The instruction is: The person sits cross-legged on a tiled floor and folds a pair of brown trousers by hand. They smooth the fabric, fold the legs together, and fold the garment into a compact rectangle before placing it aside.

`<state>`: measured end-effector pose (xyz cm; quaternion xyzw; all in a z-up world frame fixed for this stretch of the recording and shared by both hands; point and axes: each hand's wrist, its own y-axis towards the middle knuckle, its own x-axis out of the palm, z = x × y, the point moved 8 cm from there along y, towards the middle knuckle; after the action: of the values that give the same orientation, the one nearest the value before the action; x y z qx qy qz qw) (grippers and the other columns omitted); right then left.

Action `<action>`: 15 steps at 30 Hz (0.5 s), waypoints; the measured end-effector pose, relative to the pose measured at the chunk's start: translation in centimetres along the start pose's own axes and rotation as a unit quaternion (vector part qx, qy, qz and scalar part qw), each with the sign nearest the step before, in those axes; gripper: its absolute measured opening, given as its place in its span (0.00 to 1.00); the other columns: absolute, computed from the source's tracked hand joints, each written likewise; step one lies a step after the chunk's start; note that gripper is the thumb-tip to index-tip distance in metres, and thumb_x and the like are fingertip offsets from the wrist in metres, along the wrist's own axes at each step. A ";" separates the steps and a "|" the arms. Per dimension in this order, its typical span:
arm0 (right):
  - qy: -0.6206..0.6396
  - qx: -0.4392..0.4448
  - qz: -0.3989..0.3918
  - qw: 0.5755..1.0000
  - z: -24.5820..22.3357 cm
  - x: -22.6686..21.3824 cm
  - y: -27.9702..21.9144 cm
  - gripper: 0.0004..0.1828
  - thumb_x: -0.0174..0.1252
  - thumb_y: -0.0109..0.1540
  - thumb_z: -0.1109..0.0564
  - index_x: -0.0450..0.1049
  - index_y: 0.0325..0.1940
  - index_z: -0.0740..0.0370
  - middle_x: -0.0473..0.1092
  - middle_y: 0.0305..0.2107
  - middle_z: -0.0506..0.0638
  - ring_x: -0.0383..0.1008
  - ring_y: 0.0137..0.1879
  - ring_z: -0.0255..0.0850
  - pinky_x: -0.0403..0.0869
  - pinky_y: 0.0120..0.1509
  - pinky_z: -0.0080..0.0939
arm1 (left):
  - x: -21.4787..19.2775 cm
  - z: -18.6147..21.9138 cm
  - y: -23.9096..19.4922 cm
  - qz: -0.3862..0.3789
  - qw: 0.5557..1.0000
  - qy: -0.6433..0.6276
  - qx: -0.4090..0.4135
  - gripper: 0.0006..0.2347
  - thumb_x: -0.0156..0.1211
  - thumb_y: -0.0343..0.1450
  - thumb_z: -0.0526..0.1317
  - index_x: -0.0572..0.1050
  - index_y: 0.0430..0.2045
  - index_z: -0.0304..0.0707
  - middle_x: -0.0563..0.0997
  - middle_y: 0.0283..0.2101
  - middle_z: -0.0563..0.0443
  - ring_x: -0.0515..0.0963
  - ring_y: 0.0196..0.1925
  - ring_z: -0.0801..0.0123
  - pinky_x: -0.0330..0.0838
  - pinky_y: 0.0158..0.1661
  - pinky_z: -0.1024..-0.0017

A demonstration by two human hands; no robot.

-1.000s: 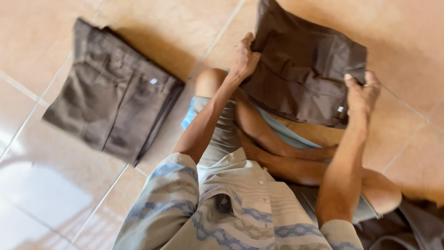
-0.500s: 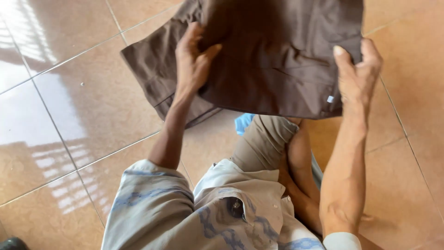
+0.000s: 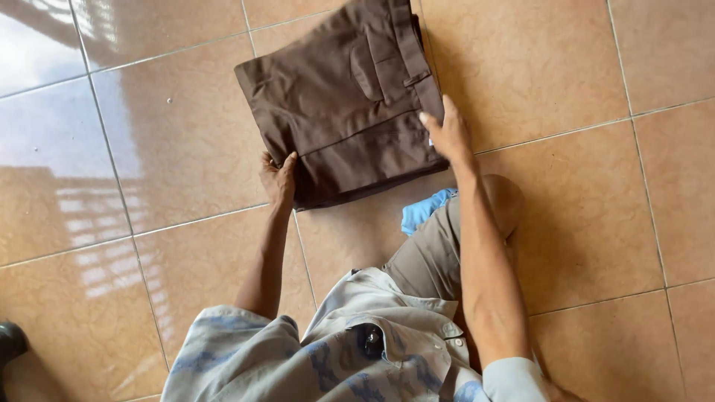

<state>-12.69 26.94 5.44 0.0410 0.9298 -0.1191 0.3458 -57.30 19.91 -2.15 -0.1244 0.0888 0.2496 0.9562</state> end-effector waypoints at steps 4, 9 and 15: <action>0.036 -0.016 0.070 0.997 -0.7 -0.7 -2.1 0.34 0.65 0.64 0.55 0.64 0.70 0.74 0.67 0.59 0.77 0.66 0.66 0.71 0.67 0.70 0.66 | -1.0 -0.4 0.3 0.015 0.999 -0.042 -0.030 0.14 0.77 0.66 0.39 0.74 0.37 0.44 0.82 0.32 0.49 0.80 0.35 0.69 0.77 0.40 0.68; -0.179 -0.104 0.183 0.961 -3.5 -0.7 -3.8 0.42 0.69 0.63 0.54 0.56 0.76 0.64 0.66 0.59 0.72 0.71 0.60 0.69 0.74 0.56 0.67 | -2.2 0.7 0.3 0.088 0.978 0.188 0.029 0.23 0.81 0.63 0.49 0.71 0.41 0.45 0.84 0.30 0.40 0.87 0.37 0.45 0.77 0.41 0.50; -0.333 -0.130 0.156 0.921 -6.5 2.3 -6.4 0.36 0.43 0.75 0.34 0.51 0.82 0.53 0.50 0.75 0.63 0.50 0.78 0.65 0.52 0.71 0.80 | 4.0 8.7 -7.9 0.014 0.886 0.371 0.280 0.36 0.68 0.74 0.49 0.55 0.75 0.41 0.46 0.78 0.31 0.43 0.79 0.35 0.34 0.71 0.39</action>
<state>-19.59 22.32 9.92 0.0979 0.7501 0.0516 0.6520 -48.95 17.54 6.79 0.0659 0.5046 0.1634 0.8452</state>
